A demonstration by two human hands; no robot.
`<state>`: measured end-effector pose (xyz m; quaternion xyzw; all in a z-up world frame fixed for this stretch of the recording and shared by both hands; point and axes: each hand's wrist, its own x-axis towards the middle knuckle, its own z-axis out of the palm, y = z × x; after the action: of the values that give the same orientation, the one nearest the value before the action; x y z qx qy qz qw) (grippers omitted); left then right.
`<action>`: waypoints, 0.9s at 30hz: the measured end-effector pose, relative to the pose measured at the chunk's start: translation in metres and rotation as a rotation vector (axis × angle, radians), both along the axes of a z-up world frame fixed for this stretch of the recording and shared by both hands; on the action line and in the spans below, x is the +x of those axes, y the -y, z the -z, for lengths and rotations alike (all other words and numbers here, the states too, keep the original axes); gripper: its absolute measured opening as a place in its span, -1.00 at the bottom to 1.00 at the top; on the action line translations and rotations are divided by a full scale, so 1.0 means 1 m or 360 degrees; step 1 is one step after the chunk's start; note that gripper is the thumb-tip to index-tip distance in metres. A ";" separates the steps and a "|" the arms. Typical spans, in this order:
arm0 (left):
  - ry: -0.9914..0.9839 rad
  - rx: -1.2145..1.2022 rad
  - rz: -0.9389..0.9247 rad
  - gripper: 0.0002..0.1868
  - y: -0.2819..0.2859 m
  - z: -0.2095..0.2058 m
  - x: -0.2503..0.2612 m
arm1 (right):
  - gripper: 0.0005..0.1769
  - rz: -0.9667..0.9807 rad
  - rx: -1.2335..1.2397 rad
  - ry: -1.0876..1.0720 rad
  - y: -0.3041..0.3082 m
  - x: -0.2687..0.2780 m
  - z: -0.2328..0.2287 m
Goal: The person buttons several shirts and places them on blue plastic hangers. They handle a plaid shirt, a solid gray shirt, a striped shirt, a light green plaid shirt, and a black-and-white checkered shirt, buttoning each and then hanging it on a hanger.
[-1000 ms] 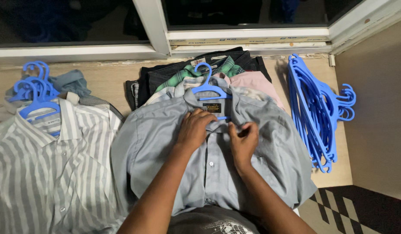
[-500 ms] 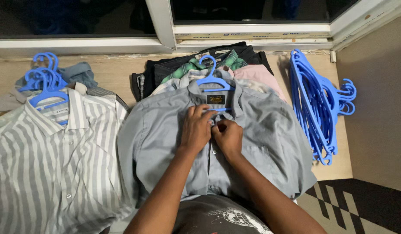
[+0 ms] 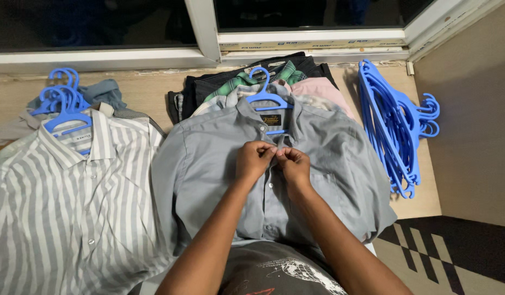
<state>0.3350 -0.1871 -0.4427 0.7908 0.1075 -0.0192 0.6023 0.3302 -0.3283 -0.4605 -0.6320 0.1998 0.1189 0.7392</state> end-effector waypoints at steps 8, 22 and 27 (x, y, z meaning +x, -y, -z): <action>0.0021 0.0145 -0.0003 -0.89 0.000 0.006 -0.010 | -0.87 -0.0083 -0.0152 0.0046 0.006 -0.004 0.028; 0.0513 0.1057 0.0118 -0.63 0.006 -0.063 -0.004 | -0.89 0.0287 -0.1239 0.0259 0.029 -0.032 -0.022; 0.0716 0.1001 0.0362 -0.78 0.026 -0.029 0.028 | -0.46 -0.0099 -0.1568 0.0969 0.033 -0.031 -0.024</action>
<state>0.3627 -0.2130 -0.4137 0.9279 -0.1146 0.1216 0.3334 0.2995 -0.3610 -0.4364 -0.9128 -0.0087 -0.1537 0.3783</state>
